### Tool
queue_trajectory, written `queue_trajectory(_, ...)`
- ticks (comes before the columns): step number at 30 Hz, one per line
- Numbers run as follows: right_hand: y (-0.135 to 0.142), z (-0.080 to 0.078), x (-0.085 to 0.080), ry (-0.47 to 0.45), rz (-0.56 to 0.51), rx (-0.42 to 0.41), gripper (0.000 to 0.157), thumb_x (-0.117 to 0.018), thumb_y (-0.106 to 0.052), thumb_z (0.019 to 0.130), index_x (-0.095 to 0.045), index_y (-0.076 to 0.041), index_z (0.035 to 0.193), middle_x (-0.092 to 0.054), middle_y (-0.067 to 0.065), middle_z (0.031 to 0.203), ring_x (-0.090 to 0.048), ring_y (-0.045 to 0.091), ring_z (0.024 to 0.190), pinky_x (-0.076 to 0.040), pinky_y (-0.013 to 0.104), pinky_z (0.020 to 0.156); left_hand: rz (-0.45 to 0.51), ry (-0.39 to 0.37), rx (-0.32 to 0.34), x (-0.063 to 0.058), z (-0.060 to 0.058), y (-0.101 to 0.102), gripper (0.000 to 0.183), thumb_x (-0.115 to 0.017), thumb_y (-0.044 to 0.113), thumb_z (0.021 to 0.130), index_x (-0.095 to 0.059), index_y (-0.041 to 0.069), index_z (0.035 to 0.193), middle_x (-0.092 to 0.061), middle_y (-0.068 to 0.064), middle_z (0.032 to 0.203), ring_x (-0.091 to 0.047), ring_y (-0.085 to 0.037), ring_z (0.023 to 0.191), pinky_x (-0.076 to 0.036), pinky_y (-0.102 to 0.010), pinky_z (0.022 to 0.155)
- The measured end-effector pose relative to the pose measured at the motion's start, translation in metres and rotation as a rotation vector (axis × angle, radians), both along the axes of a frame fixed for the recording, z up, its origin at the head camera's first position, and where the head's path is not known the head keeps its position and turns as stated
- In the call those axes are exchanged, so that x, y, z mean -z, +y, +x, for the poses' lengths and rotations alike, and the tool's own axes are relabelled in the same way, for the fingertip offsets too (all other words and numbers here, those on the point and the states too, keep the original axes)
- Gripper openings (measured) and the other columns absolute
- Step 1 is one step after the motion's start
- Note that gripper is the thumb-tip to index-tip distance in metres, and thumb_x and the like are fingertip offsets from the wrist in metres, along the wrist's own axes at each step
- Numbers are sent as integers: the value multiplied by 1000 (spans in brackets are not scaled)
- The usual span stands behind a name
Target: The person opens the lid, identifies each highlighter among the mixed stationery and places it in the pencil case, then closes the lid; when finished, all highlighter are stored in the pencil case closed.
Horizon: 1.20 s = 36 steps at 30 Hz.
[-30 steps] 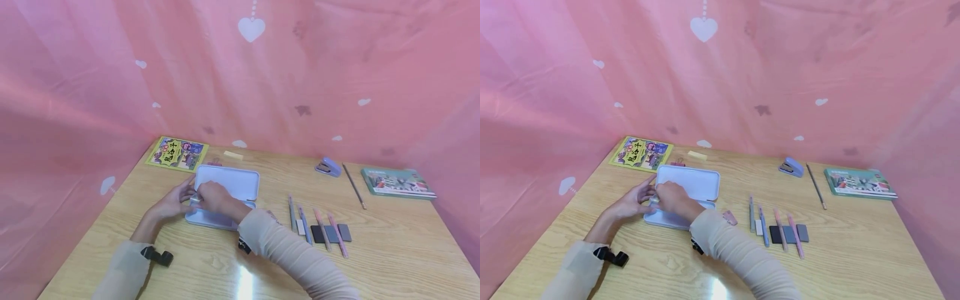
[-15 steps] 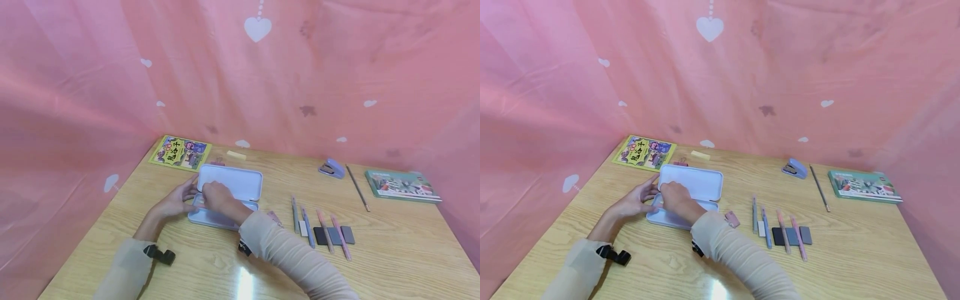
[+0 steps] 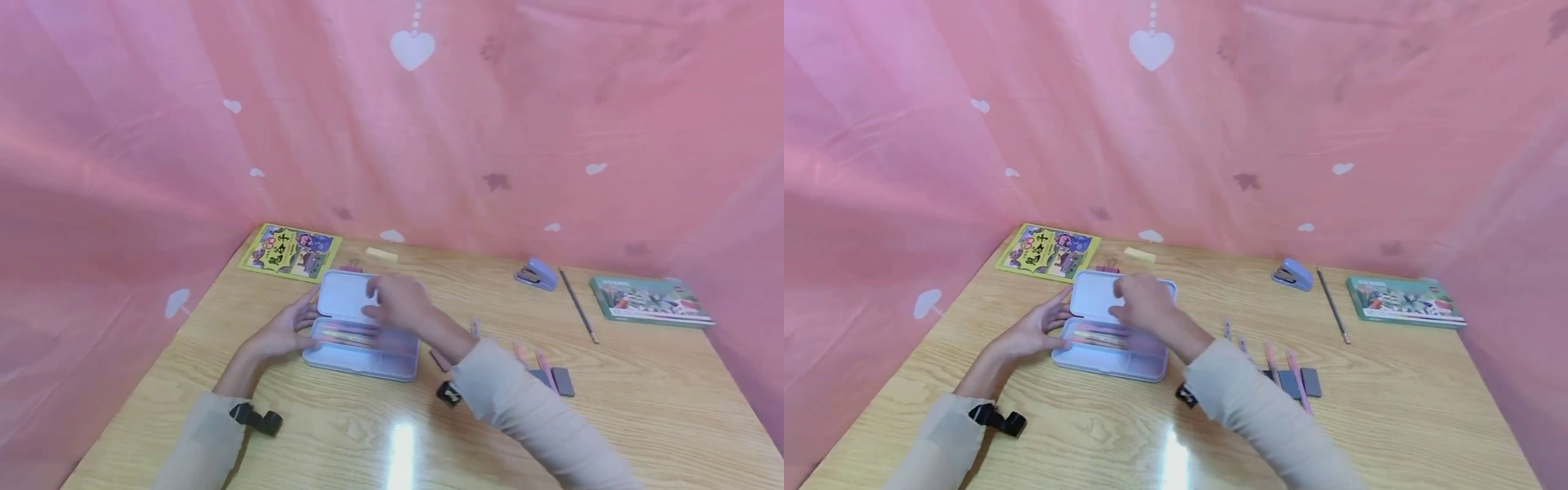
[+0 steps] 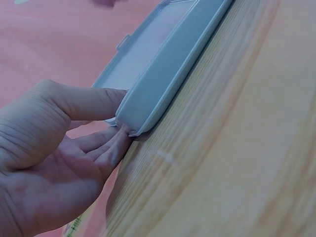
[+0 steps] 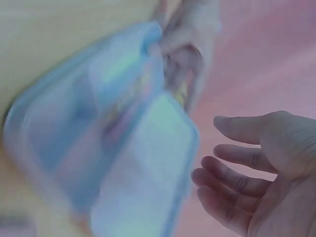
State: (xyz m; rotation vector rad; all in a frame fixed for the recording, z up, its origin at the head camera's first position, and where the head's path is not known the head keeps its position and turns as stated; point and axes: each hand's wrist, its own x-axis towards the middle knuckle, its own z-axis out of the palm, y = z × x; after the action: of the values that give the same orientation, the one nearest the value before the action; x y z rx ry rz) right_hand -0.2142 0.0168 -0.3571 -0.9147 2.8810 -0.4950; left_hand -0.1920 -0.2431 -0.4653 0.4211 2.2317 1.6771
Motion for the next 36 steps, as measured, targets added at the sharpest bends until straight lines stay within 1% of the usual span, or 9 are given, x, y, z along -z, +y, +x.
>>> queue_trajectory(4, 51, -1, -11, 2, 9, 87, 41, -71, -35, 82, -66, -10, 114, -70, 8, 95, -64, 19, 81, -52, 29, 57, 2, 24, 2, 1, 0, -1, 111, -73, -6, 71, -6, 27, 152, -39, -14, 143, -40, -32, 130, -32, -42, 113)
queue_trajectory(8, 99, -1, -15, -18, 41, 168, 51, -69, -34, 83, -60, -4, 122, -70, 14, 98, -66, 25, 86, -54, 31, 56, 7, 33, 15, 4, 0, -1, 110, -73, -6, 71, -6, 28, 152, -39, -15, 143, -40, -33, 130, -32, -42, 113)
queue_trajectory(14, 142, 0, -5, -10, 62, 184, 46, -70, -27, 83, -62, 6, 113, -70, 16, 88, -66, 23, 76, -56, 34, 58, 5, 32, 9, 3, 2, -1, 111, -73, -5, 71, -6, 28, 152, -39, -16, 143, -40, -33, 130, -32, -40, 113)
queue_trajectory(19, 153, 0, 16, -66, 29, 202, 40, -69, -20, 82, -64, 12, 106, -69, 16, 79, -57, 12, 54, -55, 31, 59, -5, 32, 5, 2, 2, 0, 110, -73, -5, 71, -5, 24, 153, -37, -17, 144, -40, -34, 130, -32, -41, 113)
queue_trajectory(23, 153, 2, 35, -144, -5, 275, 22, -67, -16, 82, -64, 4, 76, -56, 5, 59, -41, 8, 43, -40, 22, 44, -8, 32, 2, 2, 2, 0, 110, -73, -6, 71, -5, 24, 153, -36, -17, 145, -39, -35, 130, -32, -41, 113)
queue_trajectory(26, 151, 4, 47, -206, -23, 345, 28, -66, -14, 81, -49, -8, 60, -39, -3, 51, -38, 9, 42, -30, 19, 38, -2, 34, 2, 3, 2, 1, 110, -73, -6, 71, -6, 25, 153, -36, -17, 145, -39, -34, 130, -32, -41, 113)
queue_trajectory(28, 151, 5, 54, -220, -35, 375, 31, -64, -11, 80, -43, -11, 58, -37, -4, 49, -39, 10, 42, -30, 18, 37, -2, 32, 1, 3, 2, 1, 110, -73, -6, 71, -6, 25, 153, -37, -16, 145, -40, -34, 130, -32, -40, 113)
queue_trajectory(33, 150, 6, 63, -192, -50, 408, 35, -58, -4, 77, -37, -14, 50, -34, -6, 43, -38, 9, 37, -29, 17, 34, 0, 41, 11, 3, 1, 2, 108, -72, -6, 72, -6, 24, 153, -37, -16, 144, -40, -33, 130, -33, -39, 112)
queue_trajectory(36, 148, 5, 62, -164, -62, 404, 34, -57, -5, 80, -42, -13, 50, -36, -6, 43, -38, 8, 36, -29, 17, 33, -5, 51, 14, 3, 1, 1, 108, -73, -5, 73, -7, 24, 153, -37, -15, 145, -40, -33, 130, -34, -37, 112)
